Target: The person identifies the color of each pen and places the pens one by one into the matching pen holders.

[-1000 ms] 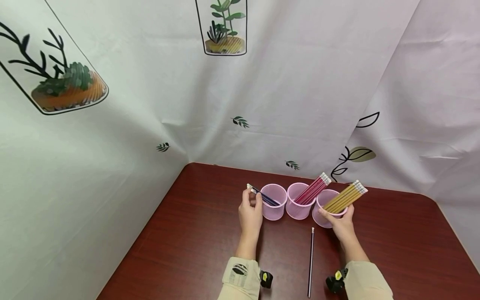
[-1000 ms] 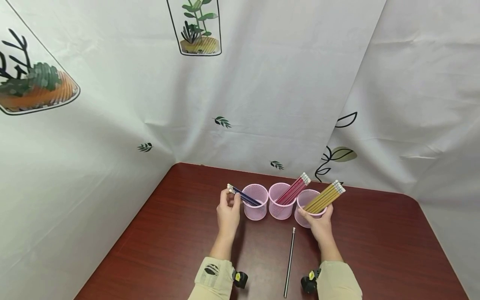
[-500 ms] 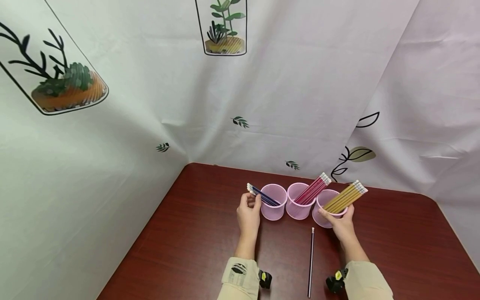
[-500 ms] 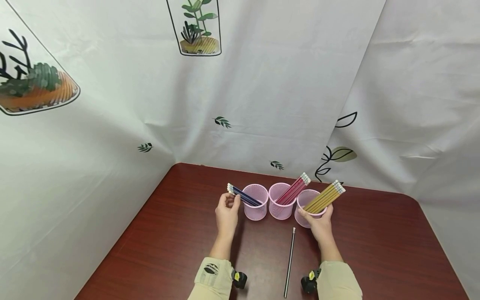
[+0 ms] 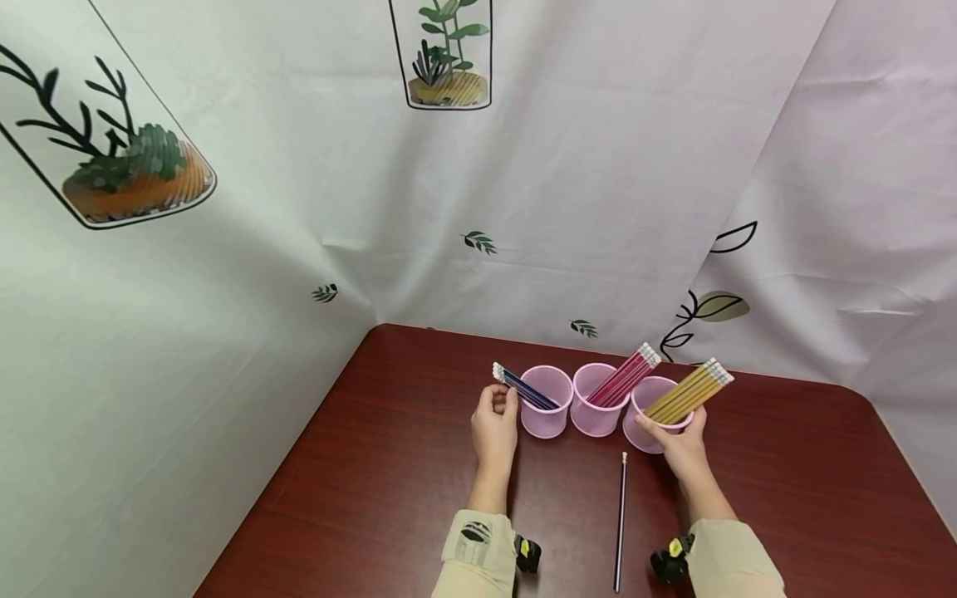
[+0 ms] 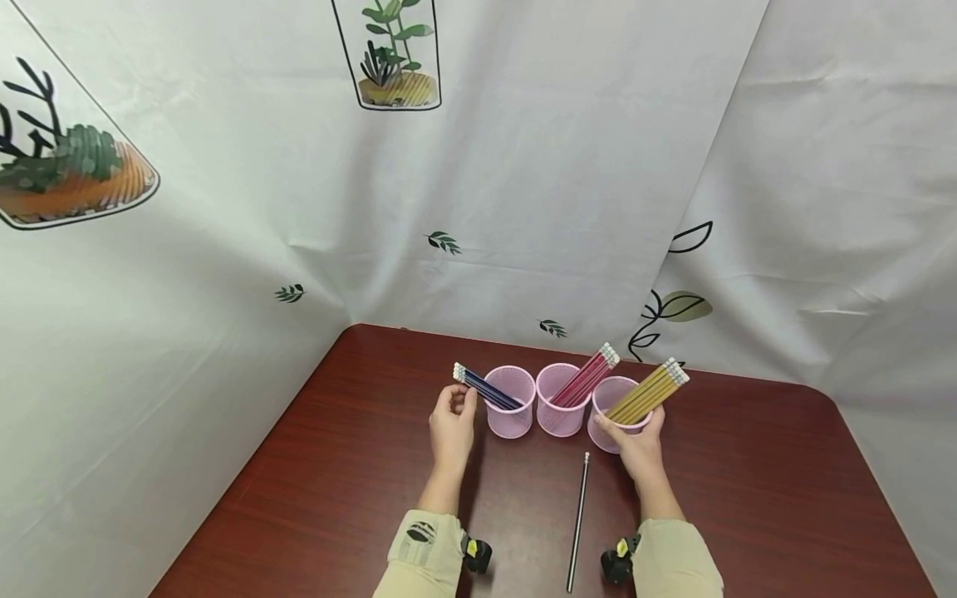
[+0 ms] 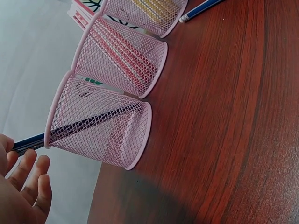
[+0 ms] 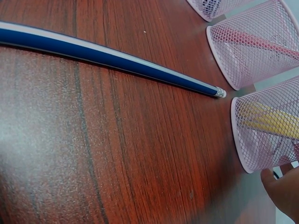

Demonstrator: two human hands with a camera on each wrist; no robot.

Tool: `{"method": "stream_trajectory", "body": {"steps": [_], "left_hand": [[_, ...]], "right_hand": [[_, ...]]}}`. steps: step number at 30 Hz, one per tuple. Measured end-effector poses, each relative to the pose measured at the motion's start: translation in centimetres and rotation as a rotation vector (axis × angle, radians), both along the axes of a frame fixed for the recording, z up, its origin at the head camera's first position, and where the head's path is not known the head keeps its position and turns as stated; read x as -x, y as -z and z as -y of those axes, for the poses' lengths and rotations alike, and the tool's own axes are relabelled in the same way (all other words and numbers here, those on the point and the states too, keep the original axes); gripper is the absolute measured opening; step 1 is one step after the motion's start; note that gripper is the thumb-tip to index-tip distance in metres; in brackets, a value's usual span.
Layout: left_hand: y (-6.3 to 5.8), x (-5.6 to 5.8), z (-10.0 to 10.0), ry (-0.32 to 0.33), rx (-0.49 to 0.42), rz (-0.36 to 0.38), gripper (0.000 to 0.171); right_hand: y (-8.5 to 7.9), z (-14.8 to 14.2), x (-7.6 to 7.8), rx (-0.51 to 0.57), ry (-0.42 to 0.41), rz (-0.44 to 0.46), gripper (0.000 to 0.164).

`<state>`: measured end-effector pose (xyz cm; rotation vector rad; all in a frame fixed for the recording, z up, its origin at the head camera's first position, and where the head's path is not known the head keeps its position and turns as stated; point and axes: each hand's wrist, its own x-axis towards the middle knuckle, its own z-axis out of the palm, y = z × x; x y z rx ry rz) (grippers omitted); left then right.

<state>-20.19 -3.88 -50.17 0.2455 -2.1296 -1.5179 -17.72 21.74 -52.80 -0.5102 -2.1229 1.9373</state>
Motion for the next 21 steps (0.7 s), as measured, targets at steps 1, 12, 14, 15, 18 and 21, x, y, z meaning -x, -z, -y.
{"method": "stream_trajectory", "body": {"steps": [1, 12, 14, 15, 18, 21], "left_hand": [[0.0, 0.0, 0.0, 0.001, 0.003, 0.001, 0.01], [0.2, 0.1, 0.0, 0.008, 0.031, 0.025, 0.01], [0.3, 0.0, -0.1, -0.009, 0.054, 0.022, 0.013], [0.2, -0.1, -0.2, -0.013, 0.067, 0.019, 0.015], [-0.1, -0.7, -0.9, 0.011, 0.096, 0.01, 0.02], [-0.4, -1.3, -1.7, 0.08, 0.117, -0.004, 0.022]], "right_hand": [[0.0, 0.0, 0.0, 0.0, 0.001, -0.004, 0.096], [0.6, -0.1, 0.0, -0.008, 0.001, -0.031, 0.097], [0.4, 0.0, -0.1, -0.005, -0.003, -0.041, 0.097], [0.3, 0.0, -0.1, -0.005, -0.001, -0.04, 0.096], [0.2, 0.1, 0.0, -0.003, 0.007, -0.03, 0.094], [0.3, 0.1, 0.1, -0.002, 0.007, -0.025, 0.093]]}}
